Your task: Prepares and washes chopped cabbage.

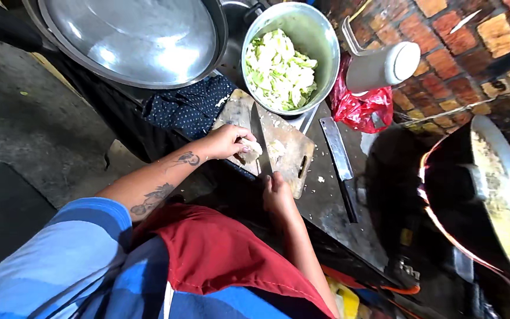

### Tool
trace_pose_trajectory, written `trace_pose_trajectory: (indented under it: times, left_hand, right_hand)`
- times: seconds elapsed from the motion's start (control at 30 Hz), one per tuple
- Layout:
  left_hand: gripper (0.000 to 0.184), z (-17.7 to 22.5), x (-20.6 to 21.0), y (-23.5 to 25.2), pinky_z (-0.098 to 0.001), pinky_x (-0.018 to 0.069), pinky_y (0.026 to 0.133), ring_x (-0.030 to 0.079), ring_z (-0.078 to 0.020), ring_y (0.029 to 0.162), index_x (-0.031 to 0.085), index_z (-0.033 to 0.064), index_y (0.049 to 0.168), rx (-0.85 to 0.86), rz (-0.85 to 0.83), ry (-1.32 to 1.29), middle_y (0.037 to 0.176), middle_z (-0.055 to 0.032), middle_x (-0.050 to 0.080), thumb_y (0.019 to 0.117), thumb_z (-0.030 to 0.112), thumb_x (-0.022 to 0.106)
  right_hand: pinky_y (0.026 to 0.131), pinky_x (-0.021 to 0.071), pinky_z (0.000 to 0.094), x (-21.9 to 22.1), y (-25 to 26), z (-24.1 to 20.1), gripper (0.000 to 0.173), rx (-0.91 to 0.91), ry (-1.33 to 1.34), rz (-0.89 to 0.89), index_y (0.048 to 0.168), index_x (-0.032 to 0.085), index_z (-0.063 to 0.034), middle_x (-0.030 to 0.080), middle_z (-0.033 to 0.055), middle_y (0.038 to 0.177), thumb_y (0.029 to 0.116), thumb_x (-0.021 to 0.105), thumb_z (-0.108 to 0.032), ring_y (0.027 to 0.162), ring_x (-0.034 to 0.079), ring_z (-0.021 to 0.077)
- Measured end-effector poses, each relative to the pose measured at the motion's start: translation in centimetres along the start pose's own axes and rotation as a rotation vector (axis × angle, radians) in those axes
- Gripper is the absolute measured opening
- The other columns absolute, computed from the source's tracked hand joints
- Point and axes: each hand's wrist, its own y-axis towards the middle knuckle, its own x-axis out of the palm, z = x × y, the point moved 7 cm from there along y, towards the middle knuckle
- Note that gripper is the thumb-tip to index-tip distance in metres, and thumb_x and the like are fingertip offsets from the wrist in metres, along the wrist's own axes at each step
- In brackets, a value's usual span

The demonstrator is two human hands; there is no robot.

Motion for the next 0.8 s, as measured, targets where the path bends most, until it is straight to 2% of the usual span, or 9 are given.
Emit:
trace_pose_trajectory:
  times: [0.07, 0.17, 0.23, 0.3, 0.37, 0.43, 0.53, 0.6, 0.8]
  left_hand:
    - [0.024, 1.1, -0.3, 0.7, -0.0409, 0.0537, 0.1, 0.07, -0.0207, 0.107, 0.07, 0.002, 0.12, 0.026, -0.098, 0.037, 0.116, -0.0122, 0.073, 0.0969, -0.001, 0.065]
    - [0.024, 0.8, -1.0, 1.8, -0.0426, 0.0519, 0.103, 0.068, -0.0236, 0.115, 0.072, 0.0016, 0.115, 0.026, -0.145, 0.086, 0.124, -0.0136, 0.07, 0.0956, -0.007, 0.062]
    - [0.023, -0.2, -1.6, 2.1, -0.0426, 0.0509, 0.105, 0.06, -0.0269, 0.127, 0.076, 0.0043, 0.109, 0.049, -0.087, 0.097, 0.137, -0.017, 0.062, 0.0926, -0.008, 0.064]
    - [0.024, -0.4, -1.9, 1.6, -0.0405, 0.0546, 0.097, 0.06, -0.0275, 0.122, 0.077, 0.0056, 0.107, 0.046, -0.01, 0.083, 0.134, -0.0187, 0.058, 0.0905, -0.007, 0.067]
    - [0.026, -0.6, -1.3, 0.6, -0.0386, 0.0576, 0.09, 0.064, -0.0252, 0.113, 0.074, 0.0028, 0.113, 0.027, 0.075, 0.026, 0.128, -0.0187, 0.062, 0.089, -0.005, 0.07]
    - [0.038, -0.8, -0.6, -0.6, -0.0416, 0.0612, 0.08, 0.067, -0.0262, 0.112, 0.068, 0.0019, 0.123, -0.024, 0.154, -0.039, 0.132, -0.019, 0.061, 0.0867, 0.003, 0.078]
    - [0.052, -1.4, 0.3, -1.9, -0.044, 0.0613, 0.086, 0.063, -0.0274, 0.119, 0.066, 0.0009, 0.122, 0.001, 0.344, -0.062, 0.133, -0.0194, 0.059, 0.0787, 0.018, 0.088]
    - [0.052, -1.3, 0.7, -2.4, -0.0416, 0.0607, 0.087, 0.063, -0.0273, 0.118, 0.067, -0.0005, 0.119, 0.025, 0.43, -0.053, 0.131, -0.0205, 0.059, 0.0774, 0.019, 0.09]
    - [0.043, -1.2, 1.2, -2.4, -0.0411, 0.0603, 0.088, 0.064, -0.0267, 0.114, 0.07, 0.0002, 0.115, 0.059, 0.462, -0.052, 0.127, -0.0201, 0.061, 0.0788, 0.016, 0.088]
  right_hand:
    - [0.056, 0.0574, 0.0377, -0.6, 0.0, 0.3, 0.032, 0.015, -0.017, 0.037, 0.122, 0.054, 0.0034, 0.061, 0.0113, 0.071, 0.1122, 0.038, -0.022, 0.054, 0.063, 0.0192]
    - [0.057, 0.0583, 0.0375, -0.9, -0.3, 0.7, 0.031, 0.002, -0.037, 0.066, 0.12, 0.055, 0.0028, 0.062, 0.011, 0.071, 0.112, 0.038, -0.022, 0.055, 0.065, 0.0193]
    - [0.059, 0.0599, 0.04, -0.9, -0.8, 0.4, 0.03, -0.044, -0.034, 0.122, 0.118, 0.056, 0.0028, 0.064, 0.0111, 0.071, 0.1114, 0.04, -0.022, 0.057, 0.067, 0.0212]
    - [0.063, 0.0606, 0.0439, -0.9, -1.6, -0.5, 0.03, -0.109, -0.044, 0.197, 0.119, 0.057, 0.0047, 0.066, 0.013, 0.075, 0.1096, 0.041, -0.019, 0.062, 0.069, 0.0246]
    - [0.061, 0.0598, 0.0443, -0.9, -2.5, -1.9, 0.028, -0.193, -0.057, 0.295, 0.116, 0.058, 0.0054, 0.066, 0.0124, 0.072, 0.1076, 0.043, -0.017, 0.06, 0.068, 0.0247]
    - [0.059, 0.0586, 0.0448, -0.7, -3.3, -3.4, 0.025, -0.251, -0.077, 0.383, 0.112, 0.059, 0.0041, 0.065, 0.012, 0.07, 0.106, 0.045, -0.015, 0.06, 0.069, 0.0254]
    - [0.064, 0.0579, 0.0474, -0.3, -3.4, -4.9, 0.021, -0.256, -0.134, 0.417, 0.11, 0.057, 0.002, 0.065, 0.013, 0.07, 0.1064, 0.046, -0.015, 0.067, 0.07, 0.0296]
    - [0.065, 0.058, 0.0485, 0.0, -3.1, -5.4, 0.021, -0.266, -0.161, 0.419, 0.11, 0.057, 0.0014, 0.066, 0.0135, 0.071, 0.107, 0.046, -0.016, 0.069, 0.071, 0.0313]
    - [0.065, 0.0583, 0.0472, 0.8, -2.5, -5.4, 0.021, -0.264, -0.177, 0.399, 0.11, 0.056, 0.001, 0.065, 0.0124, 0.07, 0.1076, 0.044, -0.015, 0.069, 0.071, 0.0303]
